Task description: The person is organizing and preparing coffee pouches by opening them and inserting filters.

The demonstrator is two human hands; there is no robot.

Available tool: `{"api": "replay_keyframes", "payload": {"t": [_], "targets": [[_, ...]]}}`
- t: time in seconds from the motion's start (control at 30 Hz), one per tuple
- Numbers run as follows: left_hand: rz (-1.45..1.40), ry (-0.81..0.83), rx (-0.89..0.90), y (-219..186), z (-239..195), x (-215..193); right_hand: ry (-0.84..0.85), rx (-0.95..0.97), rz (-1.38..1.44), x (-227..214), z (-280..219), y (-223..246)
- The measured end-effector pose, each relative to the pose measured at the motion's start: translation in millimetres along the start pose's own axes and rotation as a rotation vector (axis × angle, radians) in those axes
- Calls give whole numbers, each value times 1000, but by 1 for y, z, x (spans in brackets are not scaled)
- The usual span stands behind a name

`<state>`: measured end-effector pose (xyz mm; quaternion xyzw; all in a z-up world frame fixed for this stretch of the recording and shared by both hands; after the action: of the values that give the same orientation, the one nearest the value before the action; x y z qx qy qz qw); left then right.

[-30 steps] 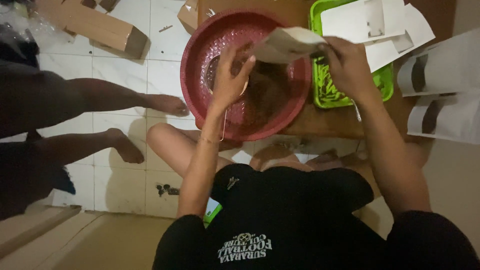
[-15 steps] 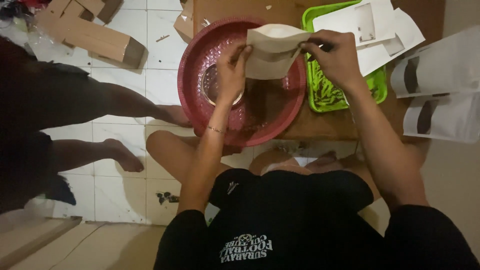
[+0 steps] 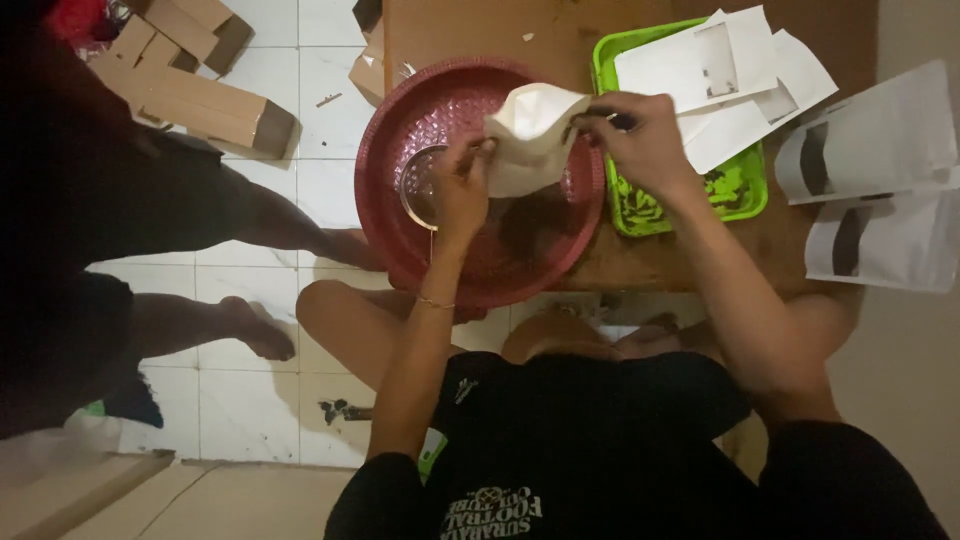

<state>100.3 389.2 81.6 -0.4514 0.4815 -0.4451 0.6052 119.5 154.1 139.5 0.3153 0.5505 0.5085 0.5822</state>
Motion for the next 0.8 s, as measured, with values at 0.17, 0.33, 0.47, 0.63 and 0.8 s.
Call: {"api": "replay_keyframes", "payload": {"t": [0.17, 0.33, 0.47, 0.63, 0.8], "targets": [[60, -48, -35, 6, -7, -10, 13, 21, -55, -5, -3, -10], [-55, -48, 36, 3, -8, -5, 28, -30, -209, 7, -2, 3], [80, -111, 102, -6, -13, -17, 44, -108, -297, -1, -1, 0], [-96, -67, 139, 17, -28, 10, 2, -159, -236, 10, -16, 9], [-130, -187, 138, 7, -29, -2, -43, -264, -215, 0, -24, -9]]}}
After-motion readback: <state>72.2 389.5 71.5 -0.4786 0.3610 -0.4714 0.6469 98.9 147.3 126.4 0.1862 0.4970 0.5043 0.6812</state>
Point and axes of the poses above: each hand's wrist, its own z-axis towards the middle knuckle, its own x-axis out of the palm, y = z × x, the point moved 4 cm from there along z, towards the middle knuckle, and after that the axes turned 2 degrees about -x, right-handed, at the moved point
